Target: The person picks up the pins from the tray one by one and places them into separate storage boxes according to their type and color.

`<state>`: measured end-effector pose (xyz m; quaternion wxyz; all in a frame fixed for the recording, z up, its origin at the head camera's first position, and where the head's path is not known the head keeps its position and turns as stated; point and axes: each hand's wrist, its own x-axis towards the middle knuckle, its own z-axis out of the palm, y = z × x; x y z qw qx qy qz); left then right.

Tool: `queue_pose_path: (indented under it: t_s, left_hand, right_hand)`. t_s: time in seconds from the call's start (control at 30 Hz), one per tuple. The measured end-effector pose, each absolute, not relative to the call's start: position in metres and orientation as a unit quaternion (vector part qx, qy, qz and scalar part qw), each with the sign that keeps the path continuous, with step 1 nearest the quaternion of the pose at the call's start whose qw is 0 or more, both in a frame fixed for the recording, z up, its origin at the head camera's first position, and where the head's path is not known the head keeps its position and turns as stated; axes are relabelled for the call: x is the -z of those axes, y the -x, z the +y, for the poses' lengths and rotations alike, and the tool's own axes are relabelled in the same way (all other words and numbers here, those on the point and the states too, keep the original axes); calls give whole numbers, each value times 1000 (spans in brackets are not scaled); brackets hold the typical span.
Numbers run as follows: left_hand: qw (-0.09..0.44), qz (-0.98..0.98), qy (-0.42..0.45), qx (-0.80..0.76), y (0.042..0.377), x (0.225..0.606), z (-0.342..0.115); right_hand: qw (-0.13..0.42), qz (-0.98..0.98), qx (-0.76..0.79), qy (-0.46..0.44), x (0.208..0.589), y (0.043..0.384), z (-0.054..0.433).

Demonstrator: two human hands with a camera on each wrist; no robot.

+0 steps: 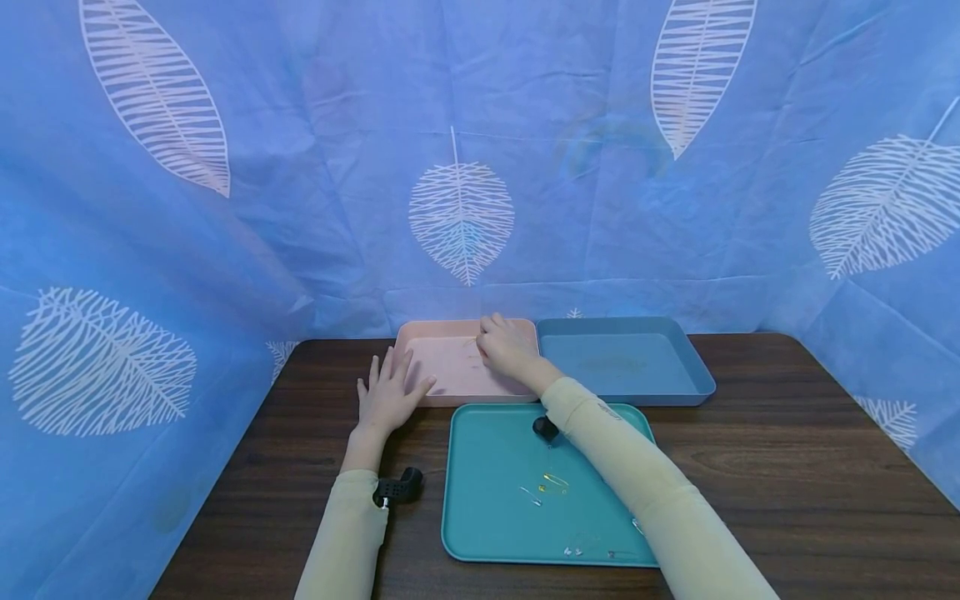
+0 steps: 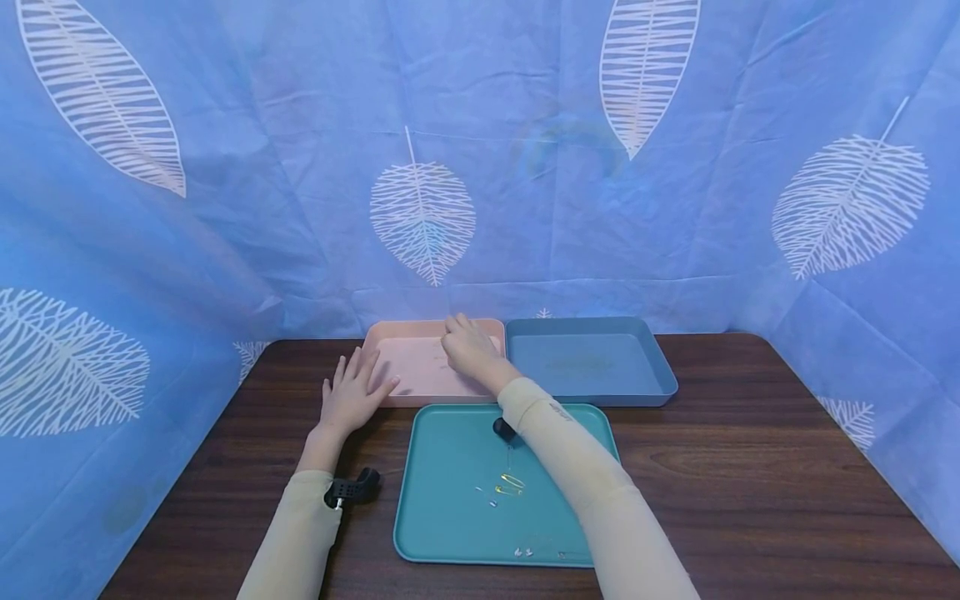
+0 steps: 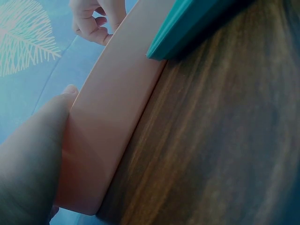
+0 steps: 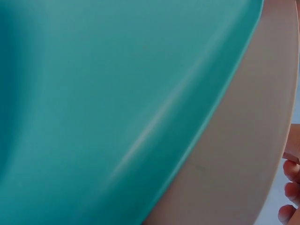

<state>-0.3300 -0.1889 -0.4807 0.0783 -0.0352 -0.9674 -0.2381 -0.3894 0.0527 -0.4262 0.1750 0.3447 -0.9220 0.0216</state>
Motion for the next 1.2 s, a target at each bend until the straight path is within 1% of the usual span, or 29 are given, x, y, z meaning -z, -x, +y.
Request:
queue_pose_path:
  t_s: [0.3, 0.43, 0.63, 0.77, 0.97, 1.07, 1.2]
  left_hand:
    - [79, -967, 37, 238, 330, 480, -188]
    - [80, -967, 37, 239, 330, 479, -188]
    - [79, -966, 38, 242, 331, 480, -188]
    - [79, -967, 40, 240, 331, 480, -188]
    - [75, -968, 37, 236, 331, 481, -188]
    - [74, -967, 36, 239, 329, 480, -188]
    - [73, -967, 35, 241, 330, 480, -189]
  right_hand:
    - [164, -935, -16, -314, 426, 393, 53]
    - [172, -935, -24, -309, 425, 392, 55]
    - [214, -923, -40, -316, 424, 386, 59]
    - [253, -906, -44, -336, 425, 379, 63]
    - [296, -875, -61, -378, 424, 365, 69]
    - [307, -863, -66, -396, 423, 357, 73]
    - [285, -866, -80, -403, 419, 345, 79]
